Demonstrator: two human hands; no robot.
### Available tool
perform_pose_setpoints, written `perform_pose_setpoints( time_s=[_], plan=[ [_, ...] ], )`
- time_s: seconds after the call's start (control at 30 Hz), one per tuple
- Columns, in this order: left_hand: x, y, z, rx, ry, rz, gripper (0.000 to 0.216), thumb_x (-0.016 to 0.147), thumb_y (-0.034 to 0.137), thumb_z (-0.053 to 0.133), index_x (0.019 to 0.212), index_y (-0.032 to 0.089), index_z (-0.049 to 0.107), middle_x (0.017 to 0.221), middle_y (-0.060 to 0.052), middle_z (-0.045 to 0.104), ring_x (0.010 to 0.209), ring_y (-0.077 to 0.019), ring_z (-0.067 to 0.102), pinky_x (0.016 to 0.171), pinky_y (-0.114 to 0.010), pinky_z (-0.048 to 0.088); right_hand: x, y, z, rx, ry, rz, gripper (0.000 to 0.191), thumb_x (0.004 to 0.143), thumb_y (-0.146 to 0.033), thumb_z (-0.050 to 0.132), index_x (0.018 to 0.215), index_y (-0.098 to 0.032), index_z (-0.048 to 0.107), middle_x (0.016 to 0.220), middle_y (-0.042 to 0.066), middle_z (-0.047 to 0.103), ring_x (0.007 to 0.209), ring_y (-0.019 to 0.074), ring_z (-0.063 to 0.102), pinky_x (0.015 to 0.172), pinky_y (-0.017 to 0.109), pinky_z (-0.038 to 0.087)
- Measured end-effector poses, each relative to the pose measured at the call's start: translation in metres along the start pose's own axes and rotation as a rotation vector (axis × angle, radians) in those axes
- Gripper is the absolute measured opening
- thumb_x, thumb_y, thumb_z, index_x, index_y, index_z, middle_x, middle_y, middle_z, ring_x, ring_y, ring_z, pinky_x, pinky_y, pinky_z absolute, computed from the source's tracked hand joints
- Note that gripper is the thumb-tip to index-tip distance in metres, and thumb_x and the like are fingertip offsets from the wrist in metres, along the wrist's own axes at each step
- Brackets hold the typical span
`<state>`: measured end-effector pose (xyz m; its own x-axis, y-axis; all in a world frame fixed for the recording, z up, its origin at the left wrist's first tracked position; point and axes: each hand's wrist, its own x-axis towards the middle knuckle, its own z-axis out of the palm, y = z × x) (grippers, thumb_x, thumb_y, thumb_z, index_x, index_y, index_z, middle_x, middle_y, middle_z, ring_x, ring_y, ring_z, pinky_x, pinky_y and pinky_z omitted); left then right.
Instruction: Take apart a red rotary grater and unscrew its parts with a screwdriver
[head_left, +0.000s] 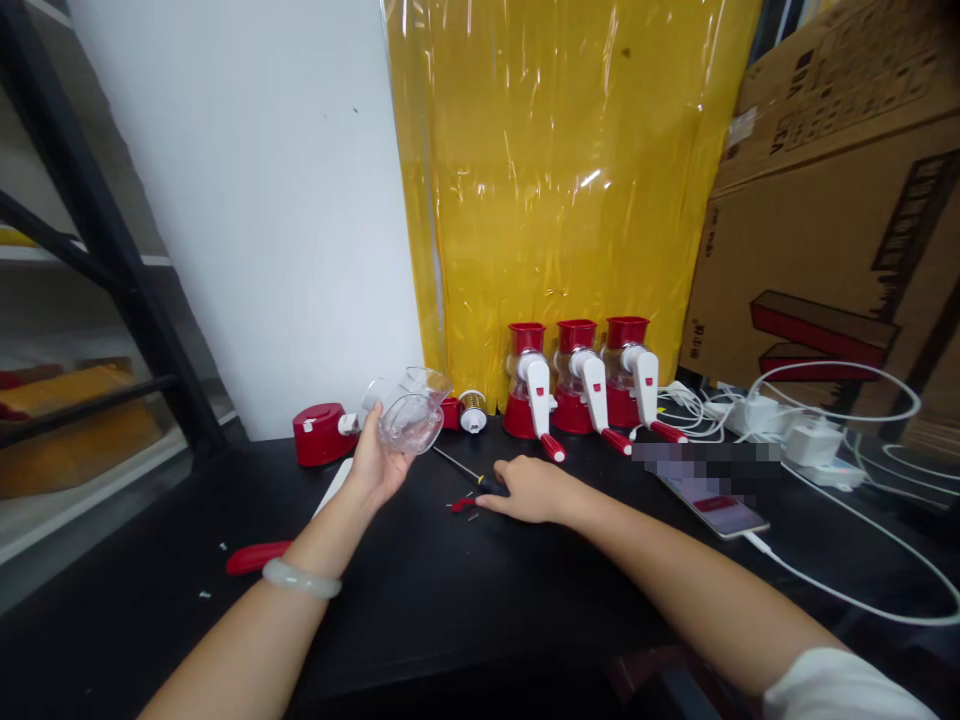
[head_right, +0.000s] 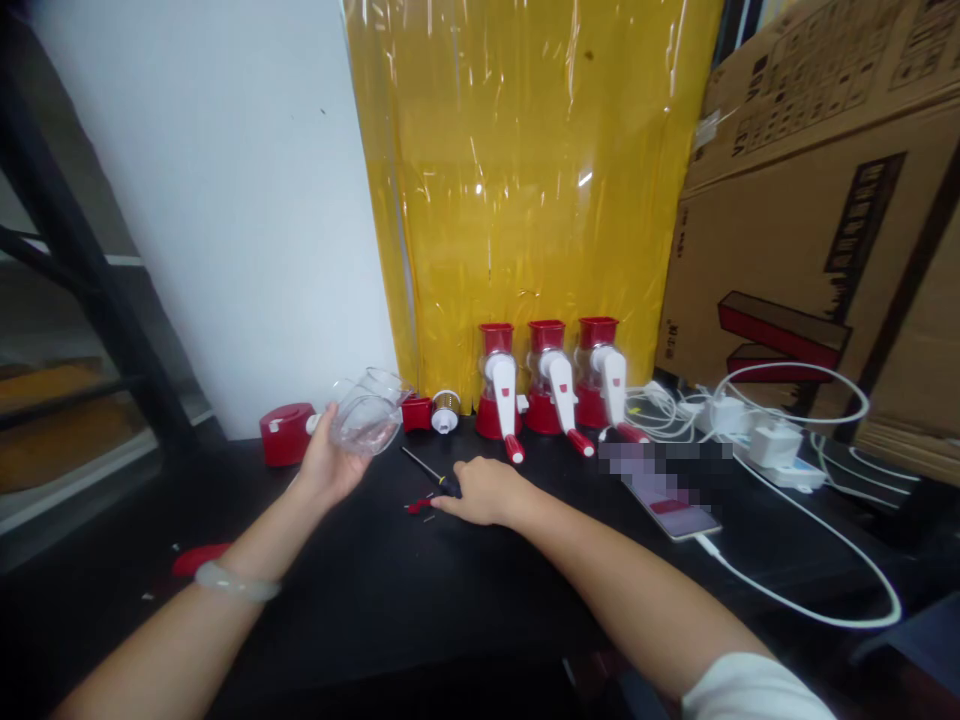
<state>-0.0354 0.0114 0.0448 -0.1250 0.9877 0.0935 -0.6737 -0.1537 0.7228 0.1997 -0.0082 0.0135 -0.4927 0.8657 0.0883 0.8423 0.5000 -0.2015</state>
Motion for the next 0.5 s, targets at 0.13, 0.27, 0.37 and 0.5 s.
perform_pose_setpoints(
  time_s=[0.13, 0.27, 0.37, 0.5],
  plan=[
    [0.0, -0.004, -0.002, 0.022, -0.026, -0.03, 0.042, 0.101, 0.039, 0.048, 0.124, 0.009, 0.065, 0.11, -0.016, 0.076, 0.097, -0.026, 0.075, 0.085, -0.037, 0.063, 0.006, 0.008, 0.005, 0.07, -0.059, -0.001, 0.046, 0.091, -0.061, 0.049, 0.104, -0.019, 0.062, 0.098, 0.013, 0.072, 0.085, 0.0258, 0.07, 0.063, 0.029, 0.041],
    [0.0, -0.004, -0.004, -0.022, 0.001, -0.05, 0.041, 0.1, 0.037, 0.05, 0.127, 0.01, 0.063, 0.109, -0.015, 0.076, 0.096, -0.0258, 0.076, 0.083, -0.036, 0.064, 0.01, 0.012, 0.007, 0.103, -0.072, 0.004, 0.034, 0.086, -0.05, 0.056, 0.101, -0.02, 0.062, 0.096, 0.01, 0.072, 0.078, 0.0214, 0.068, 0.059, 0.027, 0.037],
    [0.0, -0.001, -0.005, -0.094, 0.041, -0.066, 0.041, 0.101, 0.038, 0.048, 0.129, 0.012, 0.062, 0.103, -0.013, 0.077, 0.09, -0.0228, 0.076, 0.077, -0.032, 0.065, 0.009, 0.012, 0.005, 0.111, -0.069, 0.01, 0.028, 0.083, -0.044, 0.058, 0.097, -0.019, 0.063, 0.093, 0.009, 0.072, 0.074, 0.0198, 0.065, 0.056, 0.026, 0.034],
    [-0.002, 0.005, -0.005, -0.163, 0.05, -0.086, 0.041, 0.102, 0.042, 0.043, 0.125, 0.013, 0.062, 0.094, -0.01, 0.077, 0.08, -0.0219, 0.076, 0.07, -0.032, 0.066, 0.008, 0.012, 0.002, 0.119, -0.028, 0.013, 0.023, 0.081, -0.04, 0.06, 0.089, -0.018, 0.063, 0.092, 0.01, 0.071, 0.077, 0.0197, 0.065, 0.058, 0.026, 0.034]
  ],
)
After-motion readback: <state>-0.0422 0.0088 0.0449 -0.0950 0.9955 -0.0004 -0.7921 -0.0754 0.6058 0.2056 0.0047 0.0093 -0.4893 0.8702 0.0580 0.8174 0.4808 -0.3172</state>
